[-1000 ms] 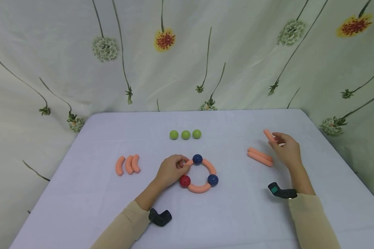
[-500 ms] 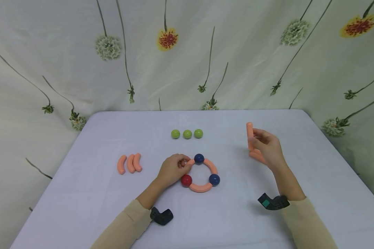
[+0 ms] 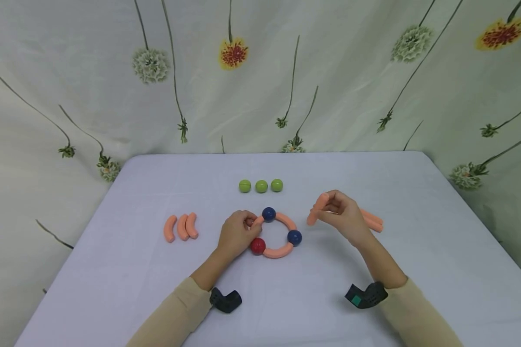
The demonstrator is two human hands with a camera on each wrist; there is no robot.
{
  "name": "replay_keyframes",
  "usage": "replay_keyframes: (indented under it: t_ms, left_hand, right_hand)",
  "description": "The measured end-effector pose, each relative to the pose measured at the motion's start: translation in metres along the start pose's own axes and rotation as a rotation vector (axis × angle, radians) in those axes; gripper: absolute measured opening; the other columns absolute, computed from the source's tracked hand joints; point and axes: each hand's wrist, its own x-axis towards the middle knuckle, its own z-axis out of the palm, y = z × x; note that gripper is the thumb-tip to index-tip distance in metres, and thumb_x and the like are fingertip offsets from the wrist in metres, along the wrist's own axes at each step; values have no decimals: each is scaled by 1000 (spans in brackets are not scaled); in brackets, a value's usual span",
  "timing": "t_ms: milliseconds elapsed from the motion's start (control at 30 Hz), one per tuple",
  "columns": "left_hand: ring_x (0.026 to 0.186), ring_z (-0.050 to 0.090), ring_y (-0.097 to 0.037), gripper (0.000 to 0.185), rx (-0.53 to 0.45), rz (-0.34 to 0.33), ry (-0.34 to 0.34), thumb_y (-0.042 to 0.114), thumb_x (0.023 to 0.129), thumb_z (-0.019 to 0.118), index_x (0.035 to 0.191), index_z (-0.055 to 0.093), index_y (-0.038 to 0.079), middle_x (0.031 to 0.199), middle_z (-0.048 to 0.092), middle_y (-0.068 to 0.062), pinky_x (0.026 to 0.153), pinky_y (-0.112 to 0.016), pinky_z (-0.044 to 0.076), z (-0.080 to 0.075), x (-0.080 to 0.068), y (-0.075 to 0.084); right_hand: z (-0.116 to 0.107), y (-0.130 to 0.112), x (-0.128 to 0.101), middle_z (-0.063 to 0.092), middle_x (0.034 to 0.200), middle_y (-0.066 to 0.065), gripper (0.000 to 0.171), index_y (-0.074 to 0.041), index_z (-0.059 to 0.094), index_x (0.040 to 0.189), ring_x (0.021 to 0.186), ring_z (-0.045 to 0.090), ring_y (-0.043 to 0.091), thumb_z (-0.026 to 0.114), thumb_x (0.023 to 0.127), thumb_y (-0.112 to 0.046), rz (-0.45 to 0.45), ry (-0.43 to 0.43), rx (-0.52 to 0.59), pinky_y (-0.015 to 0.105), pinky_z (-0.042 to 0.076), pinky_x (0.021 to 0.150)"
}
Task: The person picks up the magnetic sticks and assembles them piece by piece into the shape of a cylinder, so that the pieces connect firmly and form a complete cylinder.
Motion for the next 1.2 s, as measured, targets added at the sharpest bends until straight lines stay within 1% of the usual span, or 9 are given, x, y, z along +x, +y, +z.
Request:
replay_keyframes:
  t_ms: [133, 233, 367, 533, 600, 767, 833, 1000, 1200]
  left_hand:
    - [66, 47, -16, 23, -3, -10, 13, 19, 81, 70, 98, 68, 4, 78, 54, -2, 58, -29, 39, -1, 0, 1]
    - [66, 47, -16, 23, -6, -15, 12, 19, 81, 70, 98, 67, 4, 78, 53, -2, 58, -29, 39, -1, 0, 2]
    - [65, 47, -16, 23, -1, -21, 9, 20, 82, 70, 98, 67, 5, 78, 53, -2, 57, -29, 38, -1, 0, 2]
    - [65, 47, -16, 23, 5, -31, 1, 20, 82, 69, 99, 67, 5, 78, 53, -2, 56, -29, 38, -1, 0, 3]
    - [65, 47, -16, 23, 4, -35, -1, 20, 82, 70, 99, 67, 5, 78, 53, -2, 56, -29, 38, -2, 0, 4]
    - [65, 47, -16, 23, -1, -42, -4, 20, 82, 70, 99, 66, 5, 78, 53, -2, 57, -29, 38, -2, -1, 5]
    - [65, 47, -16, 23, -4, -43, -6, 20, 82, 70, 99, 66, 5, 79, 54, -2, 57, -29, 38, -2, -1, 5]
    - [66, 47, -16, 24, 0, -37, -9, 20, 83, 69, 101, 67, 5, 78, 53, -2, 57, -29, 38, -2, -1, 5]
    - [66, 46, -16, 37, 18, -4, 1, 18, 84, 68, 118, 66, 5, 80, 52, -2, 56, -29, 37, -2, 0, 2]
  right_hand:
    - [12, 6, -1, 68, 99, 11, 25, 4, 55, 107, 89, 67, 18, 68, 86, 6, -23, -51, -81, 27, 54, 76]
    - [19, 8, -2, 68, 101, 15, 26, 2, 58, 107, 92, 67, 19, 71, 85, 2, -22, -67, -168, 28, 54, 76]
    - [26, 9, -4, 70, 100, 10, 27, -3, 60, 107, 95, 67, 19, 74, 85, -4, -26, -59, -258, 30, 54, 79]
    - [30, 11, -6, 70, 98, 6, 27, -6, 61, 105, 96, 67, 22, 77, 83, -7, -48, -47, -341, 40, 54, 79]
    - [32, 15, -5, 71, 98, 5, 27, -7, 62, 104, 97, 67, 23, 78, 83, -10, -36, -48, -396, 44, 53, 81]
    - [33, 27, -4, 71, 102, 4, 25, -10, 63, 104, 103, 66, 27, 77, 84, -14, 40, -83, -500, 51, 48, 90]
    - [33, 31, -3, 71, 103, 3, 24, -11, 65, 103, 104, 65, 27, 78, 83, -15, 45, -96, -524, 50, 48, 90]
    - [32, 40, -2, 68, 95, -2, 23, -10, 67, 97, 95, 63, 21, 81, 80, -14, -22, -126, -535, 44, 49, 86]
    - [32, 55, -1, 64, 91, -4, 25, -12, 67, 100, 87, 59, 16, 82, 80, -17, -43, -114, -503, 33, 48, 76]
